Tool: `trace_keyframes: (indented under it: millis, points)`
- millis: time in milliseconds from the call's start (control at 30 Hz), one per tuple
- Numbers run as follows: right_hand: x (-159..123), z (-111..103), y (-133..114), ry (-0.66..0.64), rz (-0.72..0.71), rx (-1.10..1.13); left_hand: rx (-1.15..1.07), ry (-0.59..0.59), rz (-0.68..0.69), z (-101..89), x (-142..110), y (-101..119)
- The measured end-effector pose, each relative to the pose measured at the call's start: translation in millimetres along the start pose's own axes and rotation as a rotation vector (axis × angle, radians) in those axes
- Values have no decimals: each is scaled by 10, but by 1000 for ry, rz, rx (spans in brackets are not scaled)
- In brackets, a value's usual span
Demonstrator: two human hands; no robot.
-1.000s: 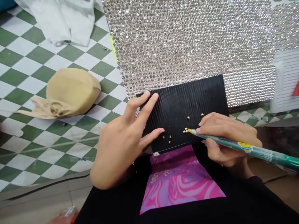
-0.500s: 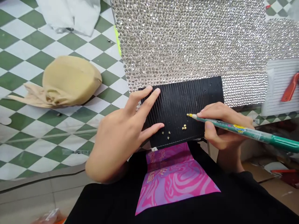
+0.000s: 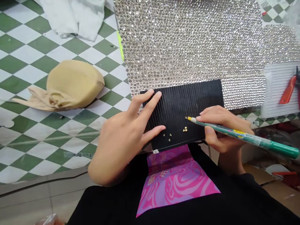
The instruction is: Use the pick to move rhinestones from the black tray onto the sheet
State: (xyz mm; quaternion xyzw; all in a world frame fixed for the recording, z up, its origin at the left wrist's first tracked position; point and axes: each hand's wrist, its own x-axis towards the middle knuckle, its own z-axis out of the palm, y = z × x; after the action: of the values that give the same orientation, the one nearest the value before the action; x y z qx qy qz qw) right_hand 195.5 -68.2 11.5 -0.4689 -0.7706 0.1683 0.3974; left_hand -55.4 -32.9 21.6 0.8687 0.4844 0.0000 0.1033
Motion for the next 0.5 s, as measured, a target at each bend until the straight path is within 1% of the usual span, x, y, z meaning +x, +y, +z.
trace_keyframes:
  millis: [100,267,433,500]
  points:
    - [-2,-4,-5,-18,6,2,-2,-4,0,-14,-1,6]
    - [2,-5,-9,-26,6,27,-23,-62,-24,-50,14,34]
    - [12,0,6,-68,-16,42,-40,-27,1,-39,8,23]
    - [5,3,11,-63,-5,53,-44,-22,2,-33,7,19]
